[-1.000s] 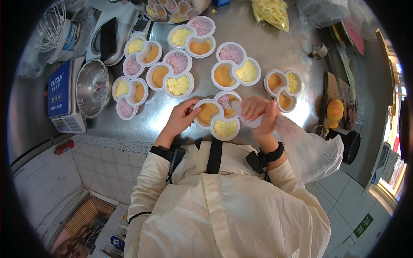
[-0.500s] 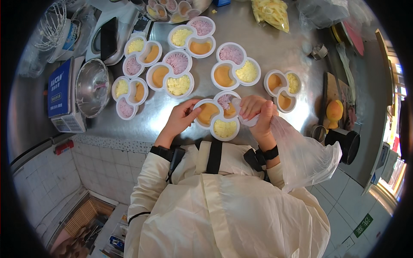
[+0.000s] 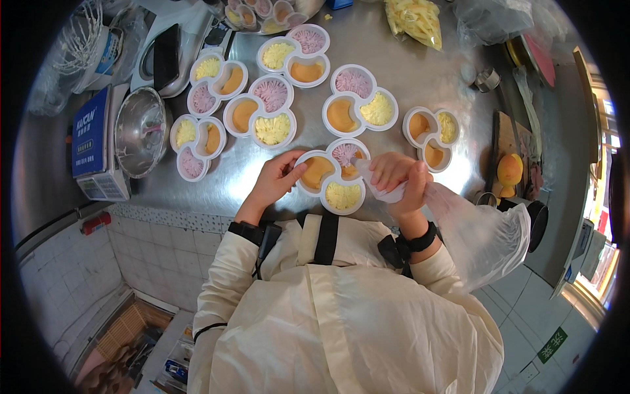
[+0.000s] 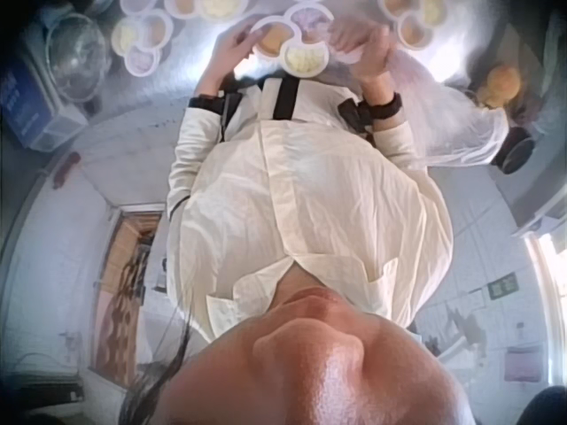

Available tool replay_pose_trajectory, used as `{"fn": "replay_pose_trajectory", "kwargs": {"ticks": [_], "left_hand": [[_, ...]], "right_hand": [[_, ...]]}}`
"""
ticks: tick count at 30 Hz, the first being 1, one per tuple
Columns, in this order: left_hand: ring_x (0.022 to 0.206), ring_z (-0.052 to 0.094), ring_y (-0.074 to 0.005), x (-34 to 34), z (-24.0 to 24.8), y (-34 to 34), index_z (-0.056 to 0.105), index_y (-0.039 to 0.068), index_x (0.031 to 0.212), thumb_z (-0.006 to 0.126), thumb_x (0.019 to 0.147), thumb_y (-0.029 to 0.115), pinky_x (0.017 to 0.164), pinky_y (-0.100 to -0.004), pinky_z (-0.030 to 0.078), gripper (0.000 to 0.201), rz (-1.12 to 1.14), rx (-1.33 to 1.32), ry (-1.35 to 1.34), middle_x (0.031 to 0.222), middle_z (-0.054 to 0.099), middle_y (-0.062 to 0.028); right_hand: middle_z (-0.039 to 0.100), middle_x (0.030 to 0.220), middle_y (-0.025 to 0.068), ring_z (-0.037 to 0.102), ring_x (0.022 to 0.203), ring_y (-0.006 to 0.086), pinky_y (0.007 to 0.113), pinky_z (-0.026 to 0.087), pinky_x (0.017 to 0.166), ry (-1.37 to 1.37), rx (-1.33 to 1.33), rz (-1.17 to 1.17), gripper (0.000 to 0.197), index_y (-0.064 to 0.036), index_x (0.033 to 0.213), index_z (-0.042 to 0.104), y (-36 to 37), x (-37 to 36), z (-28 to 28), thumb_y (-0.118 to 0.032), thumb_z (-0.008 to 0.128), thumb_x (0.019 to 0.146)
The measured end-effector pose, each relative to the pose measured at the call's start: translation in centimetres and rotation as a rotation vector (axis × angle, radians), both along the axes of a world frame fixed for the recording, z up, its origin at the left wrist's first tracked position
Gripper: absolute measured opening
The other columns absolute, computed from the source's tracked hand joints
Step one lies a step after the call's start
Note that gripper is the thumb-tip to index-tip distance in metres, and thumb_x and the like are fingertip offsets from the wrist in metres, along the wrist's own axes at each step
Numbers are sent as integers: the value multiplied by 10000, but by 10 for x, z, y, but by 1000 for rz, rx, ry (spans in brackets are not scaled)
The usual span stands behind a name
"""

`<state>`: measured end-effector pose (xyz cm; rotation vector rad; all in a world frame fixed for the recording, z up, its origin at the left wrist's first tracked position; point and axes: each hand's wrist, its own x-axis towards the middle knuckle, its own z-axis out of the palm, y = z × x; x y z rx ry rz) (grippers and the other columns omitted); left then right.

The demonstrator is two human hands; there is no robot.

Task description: The person fills multiple heart-shaped molds with cream from a piping bag and then scrapes leftover cream from a large metal bowl into a smaller bowl using a spatula.

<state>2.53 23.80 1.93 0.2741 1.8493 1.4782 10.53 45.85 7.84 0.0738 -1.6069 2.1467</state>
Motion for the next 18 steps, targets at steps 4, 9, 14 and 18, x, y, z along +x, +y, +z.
{"fn": "replay_pose_trajectory", "kwargs": {"ticks": [4,9,14,18], "left_hand": [[519,432,-16,0,1,-1,564,54,1083,578,868,222,423,-175,356,274,-3,1,-3,660,534,39],[519,432,-15,1,2,0,563,54,1088,575,869,220,422,-174,353,275,4,4,-8,659,534,40],[521,431,-16,1,1,0,562,54,1089,571,871,217,424,-173,350,273,-3,8,10,659,532,41],[522,429,-16,1,2,0,563,55,1085,569,873,216,426,-171,348,267,6,5,-3,658,530,43]], "right_hand": [[497,501,106,503,510,212,335,448,601,-44,-46,52,609,-16,500,440,7,1,-3,-344,237,970],[489,488,107,502,496,214,334,443,583,-68,-33,60,610,-16,491,432,4,1,-8,-344,247,971],[487,484,106,502,484,214,332,438,569,-83,-79,60,609,-20,488,430,1,1,-9,-353,261,970],[481,476,103,490,471,211,331,436,571,-90,-98,60,605,-22,485,426,-1,1,-9,-347,263,970]]}}
